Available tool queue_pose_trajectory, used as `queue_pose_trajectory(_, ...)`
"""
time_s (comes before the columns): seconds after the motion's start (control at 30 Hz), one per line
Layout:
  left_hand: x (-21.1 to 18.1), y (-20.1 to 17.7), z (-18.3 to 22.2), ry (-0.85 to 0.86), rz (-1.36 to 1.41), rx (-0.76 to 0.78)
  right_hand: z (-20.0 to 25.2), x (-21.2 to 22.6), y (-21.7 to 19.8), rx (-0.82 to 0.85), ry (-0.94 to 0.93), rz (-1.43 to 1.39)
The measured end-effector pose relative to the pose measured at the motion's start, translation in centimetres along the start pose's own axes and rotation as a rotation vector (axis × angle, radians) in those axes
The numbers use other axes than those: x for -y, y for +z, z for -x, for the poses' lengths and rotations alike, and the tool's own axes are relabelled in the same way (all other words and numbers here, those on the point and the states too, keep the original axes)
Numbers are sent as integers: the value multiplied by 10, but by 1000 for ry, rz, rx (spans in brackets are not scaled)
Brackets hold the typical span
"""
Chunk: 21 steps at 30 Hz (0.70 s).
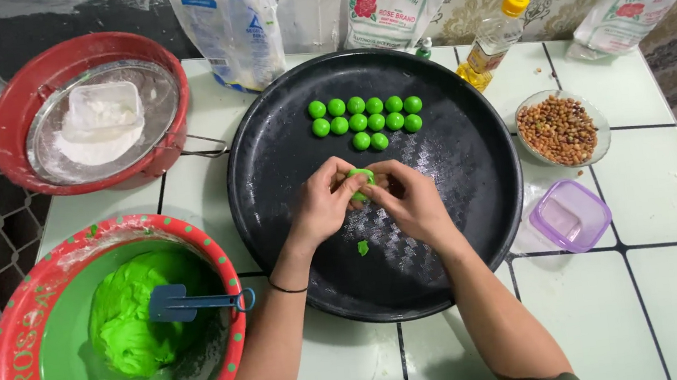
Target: Preparing stuffed dough balls by placing a peanut inside a piece of green dough and rolling it into a sphere
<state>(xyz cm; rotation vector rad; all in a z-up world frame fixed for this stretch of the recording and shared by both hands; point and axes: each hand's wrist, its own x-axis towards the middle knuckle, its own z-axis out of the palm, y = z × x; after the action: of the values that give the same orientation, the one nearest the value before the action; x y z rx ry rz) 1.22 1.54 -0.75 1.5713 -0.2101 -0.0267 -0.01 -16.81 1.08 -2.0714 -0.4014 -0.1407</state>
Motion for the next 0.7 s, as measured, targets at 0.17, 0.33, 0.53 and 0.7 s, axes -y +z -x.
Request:
queue_pose_trajectory(0.17, -8, -2, 3, 25, 98, 103, -3, 23, -21, 7, 70, -140)
queue_pose_trajectory(0.33, -15, 2, 2, 85, 173, 170, -7, 12, -38, 24, 81, -436)
queue_pose_trajectory(0.53, -23, 9, 6, 77, 271, 113, -8, -6, -43, -12, 180, -728)
queue_pose_trajectory(0.7, -10, 13, 4, 61, 341, 48, -9, -6, -46, -11, 180, -733)
